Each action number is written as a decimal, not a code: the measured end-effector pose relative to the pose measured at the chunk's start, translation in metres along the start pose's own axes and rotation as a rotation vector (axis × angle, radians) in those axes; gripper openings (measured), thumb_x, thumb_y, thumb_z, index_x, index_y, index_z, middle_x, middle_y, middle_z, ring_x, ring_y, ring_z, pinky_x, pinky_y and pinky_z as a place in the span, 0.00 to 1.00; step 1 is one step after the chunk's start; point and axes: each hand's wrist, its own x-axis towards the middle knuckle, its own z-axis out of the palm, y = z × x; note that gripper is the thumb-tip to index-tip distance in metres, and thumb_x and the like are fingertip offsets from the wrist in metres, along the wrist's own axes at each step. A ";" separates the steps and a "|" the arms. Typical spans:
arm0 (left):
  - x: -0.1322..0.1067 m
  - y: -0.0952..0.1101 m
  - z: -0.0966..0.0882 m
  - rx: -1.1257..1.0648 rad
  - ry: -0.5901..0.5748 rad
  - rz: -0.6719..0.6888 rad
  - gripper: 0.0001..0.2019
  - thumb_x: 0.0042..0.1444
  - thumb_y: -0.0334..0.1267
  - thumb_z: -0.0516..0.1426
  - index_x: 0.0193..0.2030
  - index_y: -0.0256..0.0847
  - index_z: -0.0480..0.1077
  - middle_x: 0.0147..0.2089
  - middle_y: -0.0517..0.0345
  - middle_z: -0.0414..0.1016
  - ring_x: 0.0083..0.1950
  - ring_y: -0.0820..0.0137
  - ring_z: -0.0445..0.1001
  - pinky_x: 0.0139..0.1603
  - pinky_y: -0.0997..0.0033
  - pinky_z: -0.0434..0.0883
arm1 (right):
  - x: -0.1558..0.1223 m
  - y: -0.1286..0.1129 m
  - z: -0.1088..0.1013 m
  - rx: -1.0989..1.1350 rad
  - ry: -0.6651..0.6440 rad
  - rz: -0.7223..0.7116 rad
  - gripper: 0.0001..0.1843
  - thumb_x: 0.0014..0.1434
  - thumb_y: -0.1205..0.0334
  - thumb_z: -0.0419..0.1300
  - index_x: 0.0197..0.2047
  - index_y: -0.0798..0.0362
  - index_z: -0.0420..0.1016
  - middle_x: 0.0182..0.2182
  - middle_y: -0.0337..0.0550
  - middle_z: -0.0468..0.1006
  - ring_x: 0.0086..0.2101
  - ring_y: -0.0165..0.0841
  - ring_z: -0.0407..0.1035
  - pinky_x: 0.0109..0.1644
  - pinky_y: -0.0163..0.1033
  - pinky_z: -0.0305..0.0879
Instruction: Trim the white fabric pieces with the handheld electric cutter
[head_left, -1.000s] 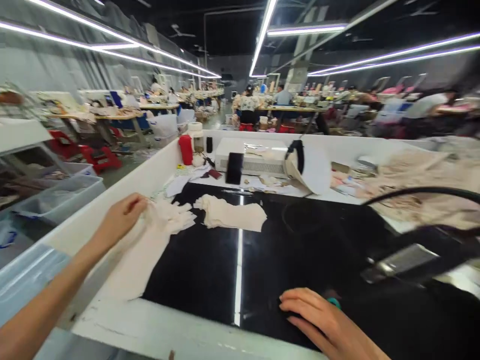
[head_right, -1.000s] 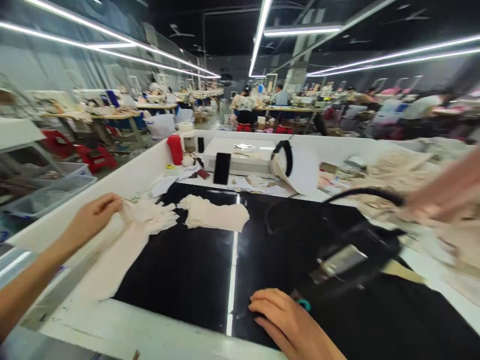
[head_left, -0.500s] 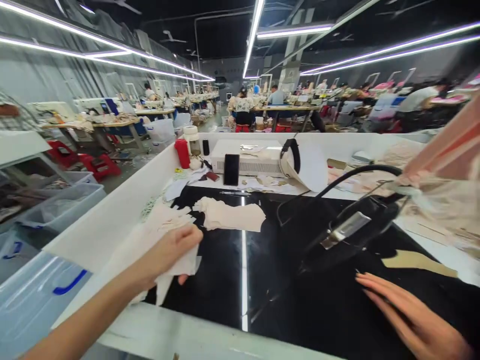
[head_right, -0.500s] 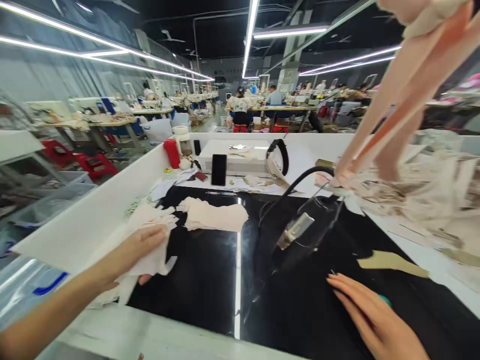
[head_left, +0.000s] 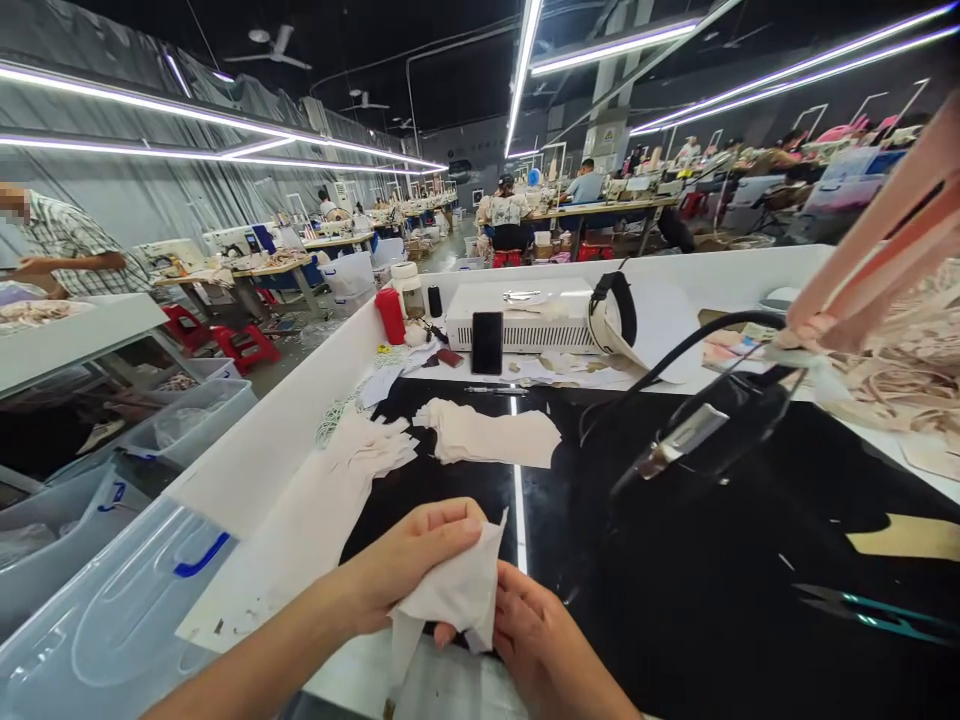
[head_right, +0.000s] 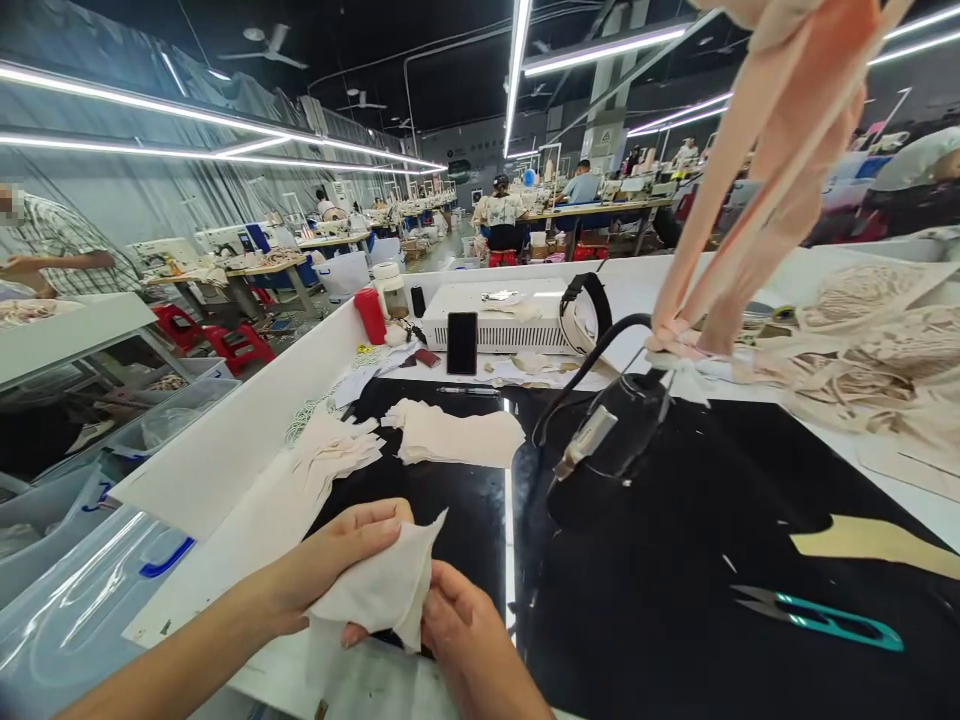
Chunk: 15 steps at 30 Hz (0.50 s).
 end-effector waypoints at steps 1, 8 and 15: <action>0.000 -0.002 -0.005 0.036 0.027 -0.006 0.38 0.52 0.77 0.73 0.39 0.46 0.64 0.31 0.65 0.72 0.24 0.75 0.68 0.20 0.79 0.63 | 0.001 -0.002 0.006 0.006 -0.006 0.020 0.43 0.53 0.21 0.77 0.53 0.50 0.88 0.38 0.49 0.89 0.43 0.45 0.85 0.56 0.49 0.79; 0.001 -0.031 -0.053 1.025 0.311 0.139 0.19 0.79 0.52 0.50 0.39 0.43 0.68 0.34 0.62 0.72 0.34 0.68 0.71 0.35 0.71 0.70 | -0.016 -0.029 -0.019 -0.523 0.173 0.064 0.26 0.65 0.33 0.72 0.41 0.49 0.79 0.28 0.31 0.72 0.23 0.26 0.58 0.28 0.35 0.58; 0.026 -0.062 -0.036 1.302 0.360 0.415 0.11 0.80 0.32 0.52 0.49 0.41 0.76 0.54 0.48 0.80 0.56 0.57 0.78 0.65 0.53 0.76 | -0.030 -0.036 -0.048 -1.028 0.336 0.079 0.24 0.71 0.41 0.61 0.63 0.42 0.79 0.35 0.36 0.82 0.23 0.35 0.71 0.31 0.40 0.67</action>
